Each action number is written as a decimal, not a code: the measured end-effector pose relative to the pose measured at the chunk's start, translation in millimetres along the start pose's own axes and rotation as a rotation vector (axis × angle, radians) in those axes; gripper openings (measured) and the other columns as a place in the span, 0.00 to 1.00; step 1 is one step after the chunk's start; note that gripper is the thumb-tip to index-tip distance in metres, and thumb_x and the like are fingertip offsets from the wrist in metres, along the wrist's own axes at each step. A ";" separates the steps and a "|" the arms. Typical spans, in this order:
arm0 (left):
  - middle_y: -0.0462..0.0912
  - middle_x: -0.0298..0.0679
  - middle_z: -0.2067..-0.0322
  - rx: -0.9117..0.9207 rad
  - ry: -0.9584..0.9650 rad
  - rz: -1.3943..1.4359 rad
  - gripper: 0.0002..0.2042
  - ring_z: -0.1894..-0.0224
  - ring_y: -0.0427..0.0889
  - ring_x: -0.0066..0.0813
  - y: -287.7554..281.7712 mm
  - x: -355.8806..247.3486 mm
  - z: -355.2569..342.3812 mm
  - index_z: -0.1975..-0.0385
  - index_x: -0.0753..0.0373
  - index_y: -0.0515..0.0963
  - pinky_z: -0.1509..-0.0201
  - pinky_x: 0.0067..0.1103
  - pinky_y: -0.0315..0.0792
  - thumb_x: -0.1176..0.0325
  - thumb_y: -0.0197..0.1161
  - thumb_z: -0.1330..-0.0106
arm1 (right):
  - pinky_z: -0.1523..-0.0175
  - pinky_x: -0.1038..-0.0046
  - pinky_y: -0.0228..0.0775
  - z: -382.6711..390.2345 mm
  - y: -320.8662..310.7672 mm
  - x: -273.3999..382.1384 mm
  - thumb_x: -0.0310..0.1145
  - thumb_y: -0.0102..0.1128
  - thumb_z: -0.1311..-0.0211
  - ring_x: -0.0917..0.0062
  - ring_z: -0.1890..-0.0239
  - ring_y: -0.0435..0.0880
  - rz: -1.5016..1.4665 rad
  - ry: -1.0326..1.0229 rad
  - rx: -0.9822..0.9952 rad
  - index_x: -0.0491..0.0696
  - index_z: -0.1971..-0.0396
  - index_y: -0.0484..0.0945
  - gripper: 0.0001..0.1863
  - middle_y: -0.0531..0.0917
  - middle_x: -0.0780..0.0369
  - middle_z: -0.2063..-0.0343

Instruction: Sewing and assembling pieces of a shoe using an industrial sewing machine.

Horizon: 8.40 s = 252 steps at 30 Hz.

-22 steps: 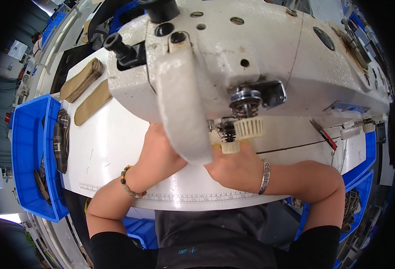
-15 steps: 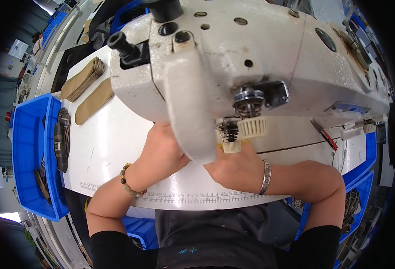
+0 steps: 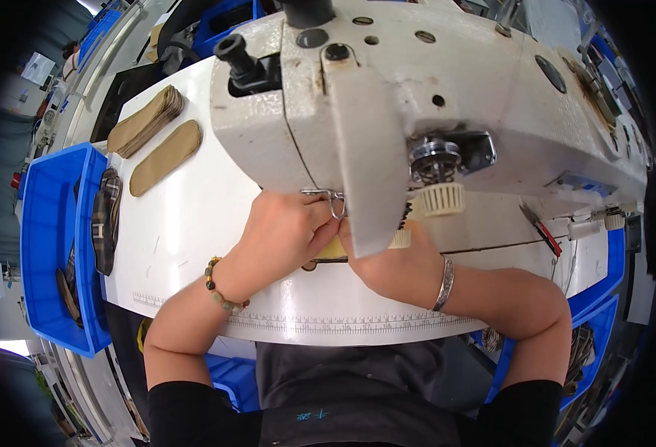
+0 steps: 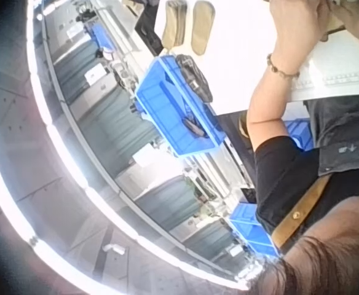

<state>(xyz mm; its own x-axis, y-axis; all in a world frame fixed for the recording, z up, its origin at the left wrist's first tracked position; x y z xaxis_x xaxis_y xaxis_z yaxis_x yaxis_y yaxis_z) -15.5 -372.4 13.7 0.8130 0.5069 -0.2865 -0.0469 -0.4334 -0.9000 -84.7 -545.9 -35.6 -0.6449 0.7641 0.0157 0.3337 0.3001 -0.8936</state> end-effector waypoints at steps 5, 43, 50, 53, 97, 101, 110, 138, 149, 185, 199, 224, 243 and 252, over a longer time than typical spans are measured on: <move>0.76 0.41 0.80 0.079 -0.088 0.046 0.08 0.77 0.77 0.39 -1.2 3.9 5.5 0.78 0.63 0.79 0.73 0.30 0.70 0.69 0.73 0.44 | 0.81 0.68 0.68 -0.7 2.8 -3.4 0.30 0.61 0.56 0.73 0.84 0.79 -0.048 -0.004 0.032 0.44 0.73 0.83 0.09 0.75 0.65 0.87; 0.78 0.41 0.81 0.108 -0.022 -0.127 0.06 0.77 0.80 0.42 -1.6 -0.9 5.0 0.73 0.62 0.80 0.74 0.33 0.74 0.73 0.65 0.51 | 0.72 0.61 0.73 2.2 7.7 -12.8 0.34 0.67 0.54 0.60 0.79 0.81 -0.315 0.285 -0.031 0.44 0.81 0.78 0.10 0.79 0.57 0.82; 0.79 0.37 0.75 0.128 -0.108 -0.090 0.05 0.73 0.79 0.40 -4.0 -7.4 2.2 0.68 0.60 0.84 0.69 0.33 0.71 0.73 0.67 0.43 | 0.72 0.63 0.73 -1.7 1.5 -18.2 0.36 0.69 0.54 0.61 0.80 0.81 -0.242 0.245 -0.022 0.44 0.82 0.78 0.11 0.79 0.58 0.84; 0.79 0.38 0.75 0.113 -0.108 -0.069 0.04 0.74 0.79 0.41 -4.6 -6.9 2.6 0.69 0.60 0.84 0.69 0.33 0.71 0.74 0.67 0.43 | 0.73 0.64 0.73 -2.0 -0.4 -20.2 0.35 0.68 0.55 0.63 0.79 0.82 -0.305 0.266 0.028 0.45 0.82 0.78 0.10 0.79 0.58 0.83; 0.83 0.33 0.74 -0.034 0.144 -0.182 0.13 0.69 0.83 0.30 -3.9 11.4 9.1 0.62 0.59 0.85 0.65 0.24 0.78 0.72 0.64 0.49 | 0.73 0.64 0.74 -2.7 13.8 -33.3 0.35 0.64 0.45 0.63 0.80 0.81 -0.302 0.225 -0.133 0.48 0.78 0.82 0.08 0.81 0.60 0.83; 0.84 0.33 0.71 -0.051 0.142 -0.168 0.13 0.66 0.83 0.32 -3.0 14.4 8.5 0.63 0.59 0.85 0.64 0.24 0.78 0.73 0.64 0.50 | 0.70 0.64 0.75 -12.8 11.6 -36.9 0.37 0.66 0.46 0.66 0.78 0.82 -0.457 0.247 -0.226 0.46 0.75 0.83 0.09 0.83 0.61 0.79; 0.85 0.33 0.67 -0.109 0.117 -0.088 0.11 0.61 0.82 0.33 -3.8 15.9 4.8 0.66 0.59 0.86 0.54 0.26 0.77 0.72 0.66 0.52 | 0.65 0.66 0.77 -13.5 8.3 -38.4 0.34 0.65 0.46 0.66 0.72 0.85 -0.358 0.147 -0.140 0.47 0.67 0.83 0.09 0.85 0.60 0.73; 0.84 0.32 0.68 0.005 0.127 -0.234 0.13 0.64 0.83 0.30 -1.9 2.0 7.3 0.62 0.61 0.85 0.58 0.24 0.75 0.72 0.62 0.49 | 0.73 0.66 0.70 2.5 -5.3 -29.0 0.30 0.65 0.56 0.69 0.79 0.77 -0.137 -0.053 -0.143 0.49 0.65 0.84 0.14 0.73 0.62 0.78; 0.81 0.32 0.72 0.118 0.048 -0.337 0.10 0.70 0.82 0.32 -0.7 -0.1 11.3 0.66 0.57 0.83 0.69 0.28 0.76 0.75 0.65 0.50 | 0.74 0.62 0.69 6.7 1.6 -25.0 0.34 0.65 0.53 0.63 0.78 0.79 -0.366 0.174 -0.213 0.51 0.82 0.79 0.06 0.76 0.58 0.79; 0.81 0.31 0.73 0.009 0.177 -0.157 0.08 0.71 0.82 0.29 -5.6 9.6 12.1 0.68 0.57 0.86 0.68 0.25 0.74 0.71 0.72 0.49 | 0.76 0.66 0.71 -2.8 -11.5 -18.9 0.34 0.64 0.60 0.70 0.79 0.81 -0.112 -0.023 -0.018 0.52 0.88 0.79 0.05 0.76 0.62 0.82; 0.78 0.33 0.76 -0.050 0.152 -0.062 0.07 0.71 0.81 0.31 -0.4 7.2 6.1 0.69 0.59 0.85 0.68 0.26 0.74 0.73 0.71 0.48 | 0.76 0.66 0.70 4.2 -0.5 -13.2 0.34 0.63 0.64 0.69 0.78 0.80 -0.387 0.151 -0.040 0.50 0.90 0.75 0.07 0.75 0.61 0.81; 0.87 0.32 0.70 -0.054 0.092 -0.226 0.08 0.66 0.84 0.28 -6.6 15.7 9.0 0.68 0.56 0.87 0.55 0.26 0.77 0.68 0.68 0.48 | 0.72 0.68 0.72 -9.0 -62.8 0.8 0.42 0.64 0.40 0.69 0.77 0.83 -0.698 0.017 0.294 0.48 0.74 0.82 0.12 0.80 0.63 0.82; 0.87 0.31 0.60 -0.270 -0.089 -0.148 0.11 0.55 0.84 0.27 4.0 -65.1 114.1 0.62 0.56 0.84 0.45 0.31 0.73 0.70 0.71 0.45 | 0.68 0.73 0.69 -4.6 -121.4 103.7 0.44 0.68 0.38 0.70 0.74 0.79 -1.939 -0.594 0.070 0.42 0.58 0.82 0.20 0.81 0.61 0.71; 0.86 0.30 0.60 -0.376 -0.063 -0.116 0.11 0.56 0.84 0.26 14.7 -68.2 121.9 0.61 0.56 0.84 0.47 0.30 0.73 0.71 0.71 0.44 | 0.71 0.71 0.71 -30.5 -152.3 110.8 0.43 0.73 0.44 0.67 0.74 0.81 -2.059 -0.605 0.130 0.39 0.65 0.83 0.20 0.83 0.58 0.72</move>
<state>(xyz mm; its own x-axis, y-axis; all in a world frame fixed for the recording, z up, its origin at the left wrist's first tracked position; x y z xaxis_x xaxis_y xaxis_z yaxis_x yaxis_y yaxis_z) -142.4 -322.5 -20.1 0.7625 0.6084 -0.2199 0.2685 -0.6068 -0.7481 -185.9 -489.6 116.0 -0.0273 -0.7457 0.6657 -0.9631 0.1981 0.1824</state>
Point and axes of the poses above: each hand's wrist, its own z-axis away from the middle knuckle, its own y-axis out of the palm, x = y × z, the point moved 1 cm from there along -z, towards the middle knuckle
